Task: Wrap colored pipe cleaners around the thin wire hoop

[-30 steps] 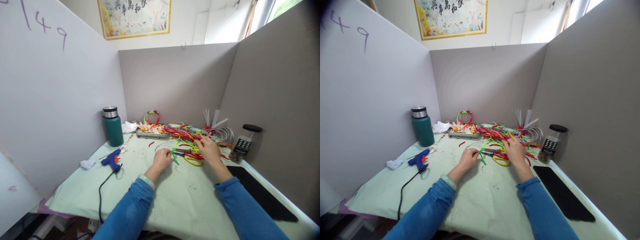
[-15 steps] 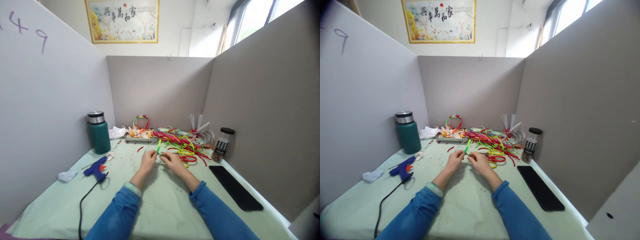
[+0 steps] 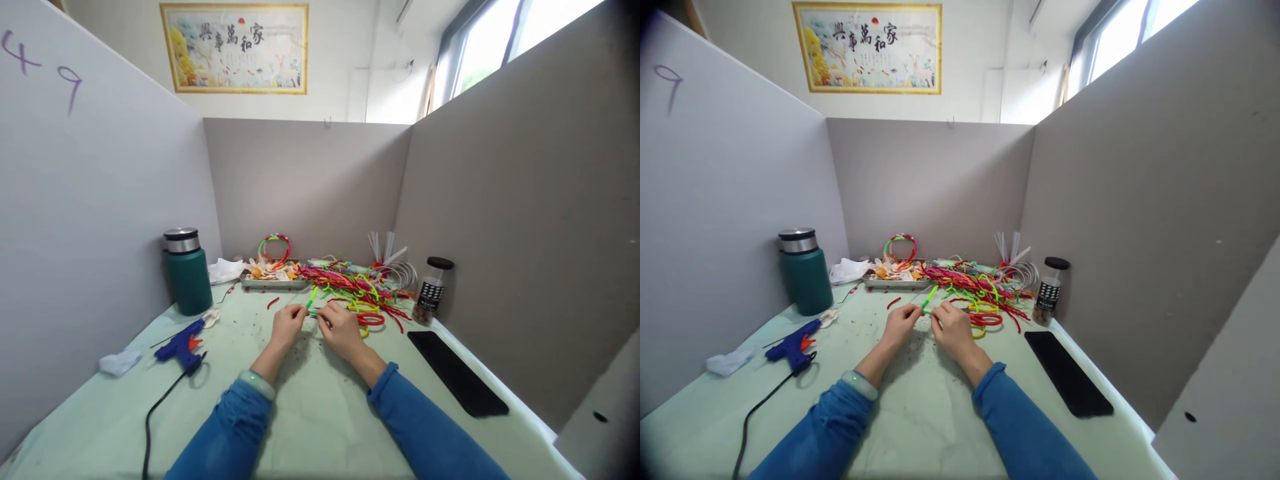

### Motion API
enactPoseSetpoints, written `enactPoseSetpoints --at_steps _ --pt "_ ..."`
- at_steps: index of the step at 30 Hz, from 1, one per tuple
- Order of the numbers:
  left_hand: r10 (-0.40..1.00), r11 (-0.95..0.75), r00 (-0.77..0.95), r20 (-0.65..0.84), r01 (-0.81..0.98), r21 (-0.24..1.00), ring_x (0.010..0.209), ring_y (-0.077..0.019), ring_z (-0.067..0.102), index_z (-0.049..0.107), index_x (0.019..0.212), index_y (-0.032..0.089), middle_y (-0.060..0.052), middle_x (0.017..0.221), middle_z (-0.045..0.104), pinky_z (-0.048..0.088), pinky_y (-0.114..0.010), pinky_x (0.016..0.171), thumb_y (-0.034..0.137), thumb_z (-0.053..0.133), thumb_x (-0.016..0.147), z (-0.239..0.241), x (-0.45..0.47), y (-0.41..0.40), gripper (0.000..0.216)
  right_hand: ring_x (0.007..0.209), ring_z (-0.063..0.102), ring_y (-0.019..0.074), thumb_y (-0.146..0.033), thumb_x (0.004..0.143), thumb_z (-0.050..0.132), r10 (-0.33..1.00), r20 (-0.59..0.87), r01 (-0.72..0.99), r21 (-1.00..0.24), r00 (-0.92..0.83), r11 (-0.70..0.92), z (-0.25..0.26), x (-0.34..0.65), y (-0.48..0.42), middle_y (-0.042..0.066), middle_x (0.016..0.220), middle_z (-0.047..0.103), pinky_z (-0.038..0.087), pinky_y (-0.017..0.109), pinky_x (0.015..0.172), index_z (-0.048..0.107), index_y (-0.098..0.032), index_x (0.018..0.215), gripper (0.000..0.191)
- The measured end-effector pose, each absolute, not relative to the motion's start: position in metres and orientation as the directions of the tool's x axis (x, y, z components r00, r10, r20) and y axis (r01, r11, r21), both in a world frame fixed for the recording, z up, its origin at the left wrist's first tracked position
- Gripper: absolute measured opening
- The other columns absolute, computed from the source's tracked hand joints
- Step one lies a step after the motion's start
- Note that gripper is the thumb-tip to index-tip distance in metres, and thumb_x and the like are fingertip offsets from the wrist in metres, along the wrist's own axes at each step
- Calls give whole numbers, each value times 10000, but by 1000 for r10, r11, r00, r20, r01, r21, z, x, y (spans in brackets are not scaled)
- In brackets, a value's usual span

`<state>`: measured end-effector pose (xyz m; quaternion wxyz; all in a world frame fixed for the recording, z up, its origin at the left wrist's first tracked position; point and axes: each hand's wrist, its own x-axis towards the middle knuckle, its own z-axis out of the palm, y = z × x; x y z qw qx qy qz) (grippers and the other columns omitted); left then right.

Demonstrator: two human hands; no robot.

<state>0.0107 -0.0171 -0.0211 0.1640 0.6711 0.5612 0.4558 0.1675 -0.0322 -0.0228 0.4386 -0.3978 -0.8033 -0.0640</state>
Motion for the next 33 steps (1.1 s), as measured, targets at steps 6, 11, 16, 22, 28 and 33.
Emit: enactPoseSetpoints --at_steps 6,11,16,22,28,33 --pt "910 -324 -30 414 571 754 603 -118 488 674 711 136 0 601 585 309 -207 546 359 437 767 -22 10 -16 330 699 541 149 -228 853 488 553 796 598 -323 -248 733 -24 168 -29 44 779 587 394 251 647 630 -195 819 150" --pt "907 -360 10 422 542 760 611 -119 482 659 747 137 -3 631 582 325 -200 544 337 441 757 -23 11 -13 295 680 545 158 -255 816 551 616 778 459 -506 -123 730 -31 172 -14 43 744 596 410 257 620 644 -185 766 127" --pt "899 -374 23 437 557 742 582 -110 469 653 716 144 6 608 562 323 -201 542 335 434 767 -22 11 -11 295 665 539 158 -289 796 571 678 728 393 -597 -100 699 -33 171 -11 44 751 598 408 254 593 654 -186 773 134" --pt "905 -380 61 421 562 735 561 -101 465 640 680 145 19 573 554 321 -200 550 335 429 777 -22 12 -17 300 741 564 174 -282 808 563 663 739 375 -584 -121 720 -33 170 -13 49 783 618 432 274 674 672 -201 834 138" --pt "897 -389 68 437 593 705 557 -104 475 634 666 143 16 558 549 310 -205 549 341 417 792 -22 13 -18 319 760 576 180 -281 797 591 638 754 348 -563 -157 750 -34 169 -13 53 788 631 442 285 699 688 -207 854 135" --pt "887 -408 110 448 640 651 559 -97 472 630 649 144 14 560 550 302 -197 550 298 424 806 -21 15 -20 300 748 575 182 -294 812 574 634 757 354 -557 -155 751 -35 169 -15 55 780 631 442 287 692 680 -204 842 142"
